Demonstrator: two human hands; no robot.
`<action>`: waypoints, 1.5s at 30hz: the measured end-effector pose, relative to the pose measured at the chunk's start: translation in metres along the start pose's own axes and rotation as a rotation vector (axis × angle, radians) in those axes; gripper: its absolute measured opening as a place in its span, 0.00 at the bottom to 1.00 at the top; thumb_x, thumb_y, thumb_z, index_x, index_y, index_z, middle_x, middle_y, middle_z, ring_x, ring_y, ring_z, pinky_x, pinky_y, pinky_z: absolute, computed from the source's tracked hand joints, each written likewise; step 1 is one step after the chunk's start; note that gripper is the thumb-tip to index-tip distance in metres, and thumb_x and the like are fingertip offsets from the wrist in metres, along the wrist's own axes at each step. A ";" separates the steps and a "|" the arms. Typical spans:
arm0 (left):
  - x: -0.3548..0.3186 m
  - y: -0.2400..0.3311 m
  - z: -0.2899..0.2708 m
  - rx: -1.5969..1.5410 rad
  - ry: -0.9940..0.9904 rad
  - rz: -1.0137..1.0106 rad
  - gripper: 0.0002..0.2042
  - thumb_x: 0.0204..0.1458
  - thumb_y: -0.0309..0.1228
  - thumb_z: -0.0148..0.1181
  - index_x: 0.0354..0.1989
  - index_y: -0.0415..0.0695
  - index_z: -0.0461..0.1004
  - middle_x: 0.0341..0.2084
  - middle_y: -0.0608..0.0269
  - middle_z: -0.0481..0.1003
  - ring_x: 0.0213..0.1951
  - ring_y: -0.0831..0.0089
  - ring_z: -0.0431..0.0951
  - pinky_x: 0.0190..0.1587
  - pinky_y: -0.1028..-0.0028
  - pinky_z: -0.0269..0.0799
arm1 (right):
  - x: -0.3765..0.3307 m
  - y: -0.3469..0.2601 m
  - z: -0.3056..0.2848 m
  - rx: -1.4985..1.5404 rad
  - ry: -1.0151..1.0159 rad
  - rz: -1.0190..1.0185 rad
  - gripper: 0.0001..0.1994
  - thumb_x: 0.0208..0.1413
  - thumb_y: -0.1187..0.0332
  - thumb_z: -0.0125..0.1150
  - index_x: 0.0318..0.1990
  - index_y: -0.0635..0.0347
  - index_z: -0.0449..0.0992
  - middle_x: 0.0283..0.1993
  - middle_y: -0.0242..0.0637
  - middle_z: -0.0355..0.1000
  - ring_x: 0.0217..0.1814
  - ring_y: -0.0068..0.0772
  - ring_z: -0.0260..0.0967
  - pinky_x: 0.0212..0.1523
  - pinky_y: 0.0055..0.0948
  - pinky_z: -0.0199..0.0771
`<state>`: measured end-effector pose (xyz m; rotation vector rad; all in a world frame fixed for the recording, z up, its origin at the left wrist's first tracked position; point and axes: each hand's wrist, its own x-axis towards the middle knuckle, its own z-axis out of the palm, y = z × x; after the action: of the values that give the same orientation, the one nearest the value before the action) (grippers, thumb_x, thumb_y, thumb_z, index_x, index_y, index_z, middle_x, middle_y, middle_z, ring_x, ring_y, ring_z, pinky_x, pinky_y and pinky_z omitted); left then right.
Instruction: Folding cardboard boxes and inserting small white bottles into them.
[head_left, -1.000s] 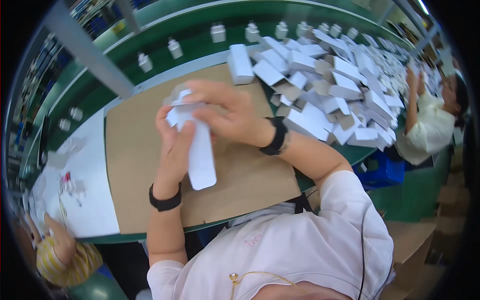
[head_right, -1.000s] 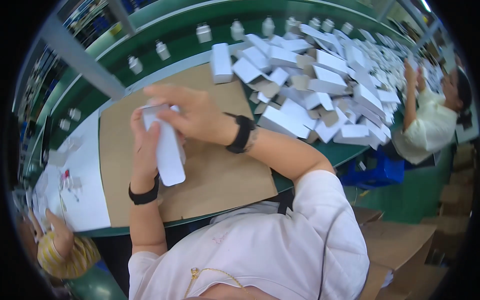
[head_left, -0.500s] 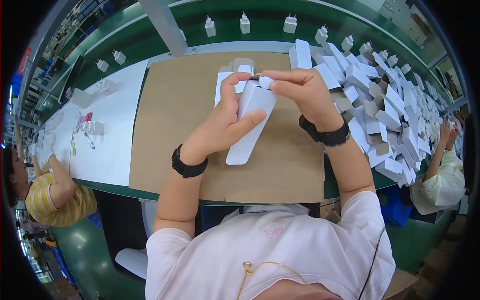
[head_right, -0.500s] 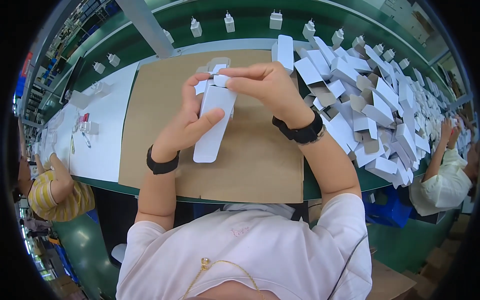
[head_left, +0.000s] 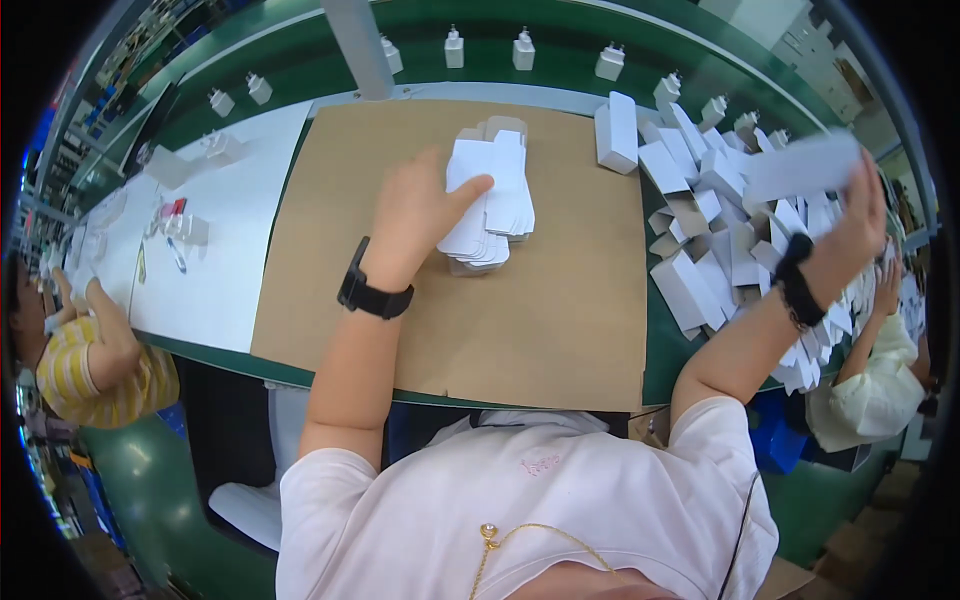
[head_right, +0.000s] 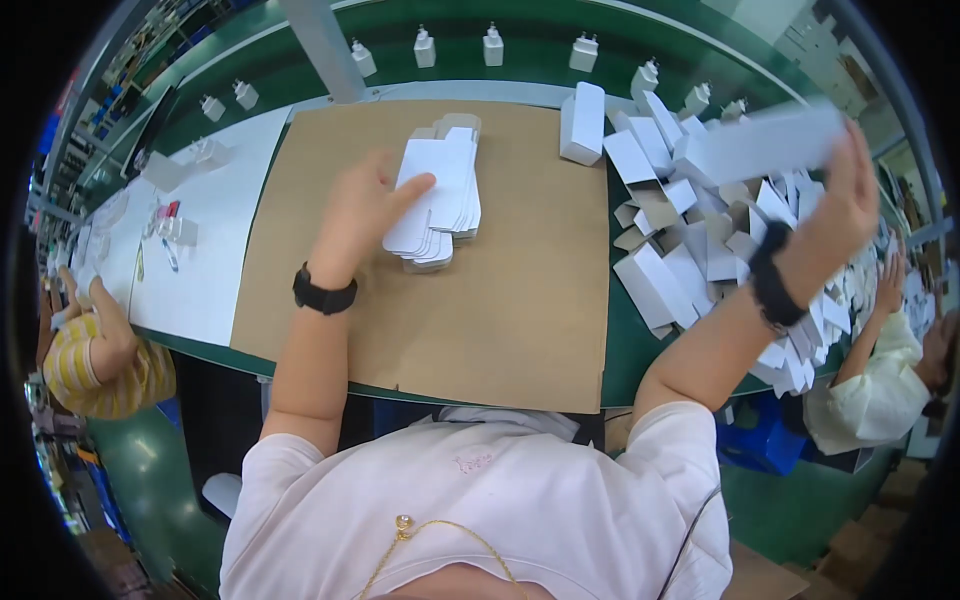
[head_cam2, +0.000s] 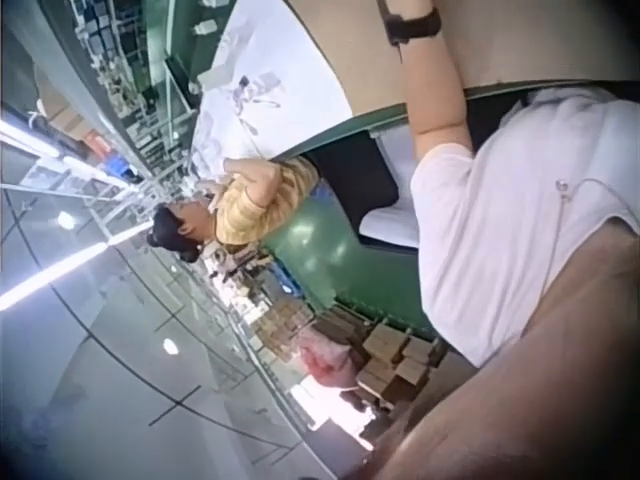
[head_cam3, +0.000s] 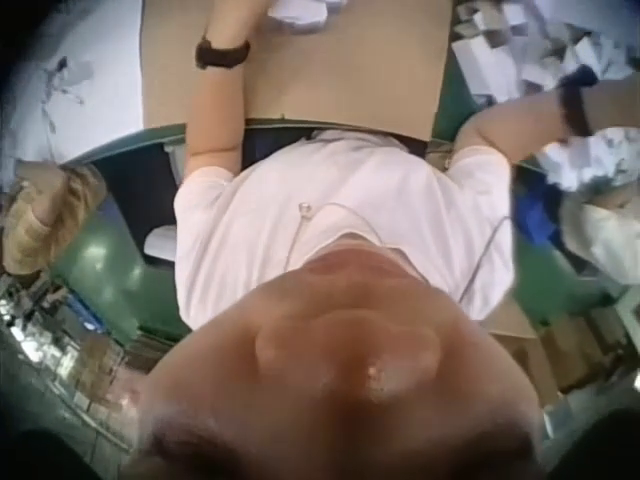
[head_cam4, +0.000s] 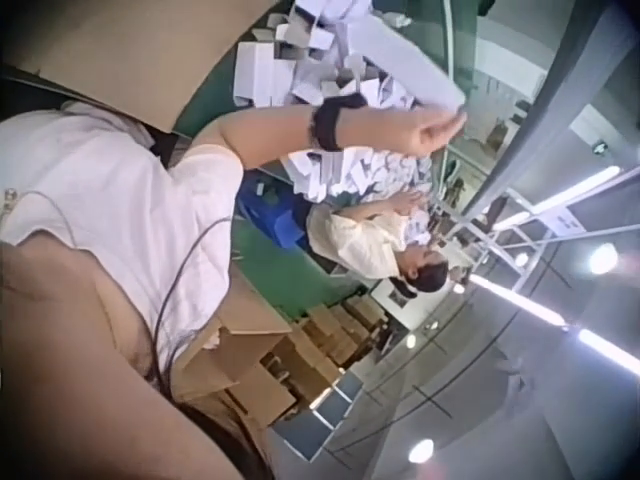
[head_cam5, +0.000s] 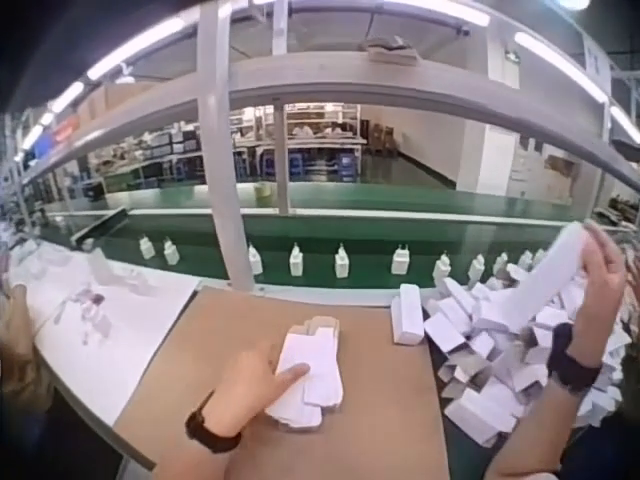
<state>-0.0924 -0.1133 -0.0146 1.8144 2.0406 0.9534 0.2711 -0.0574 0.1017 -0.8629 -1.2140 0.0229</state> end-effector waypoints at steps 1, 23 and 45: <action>0.001 -0.004 0.000 -0.001 0.010 -0.013 0.22 0.42 0.42 0.62 0.36 0.33 0.70 0.29 0.45 0.73 0.32 0.54 0.73 0.36 0.66 0.69 | 0.009 0.001 -0.006 -0.159 0.115 -0.076 0.13 0.53 0.72 0.53 0.45 0.71 0.71 0.41 0.44 0.71 0.40 0.29 0.70 0.43 0.21 0.68; -0.021 0.025 -0.001 -0.428 -0.164 0.141 0.12 0.41 0.30 0.61 0.21 0.39 0.63 0.18 0.66 0.69 0.21 0.79 0.66 0.24 0.76 0.62 | -0.157 -0.036 0.123 0.242 -0.929 0.184 0.14 0.50 0.61 0.60 0.37 0.60 0.68 0.30 0.33 0.67 0.28 0.21 0.67 0.29 0.18 0.66; -0.026 0.025 0.031 -0.704 0.023 0.472 0.34 0.50 0.27 0.53 0.58 0.43 0.35 0.42 0.45 0.65 0.41 0.61 0.71 0.42 0.69 0.67 | -0.167 -0.049 0.123 0.600 -0.995 0.463 0.26 0.55 0.69 0.52 0.60 0.56 0.48 0.46 0.42 0.68 0.43 0.25 0.67 0.40 0.21 0.67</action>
<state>-0.0493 -0.1282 -0.0290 1.8621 1.0521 1.5643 0.0843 -0.0970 0.0061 -0.5611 -1.7388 1.2517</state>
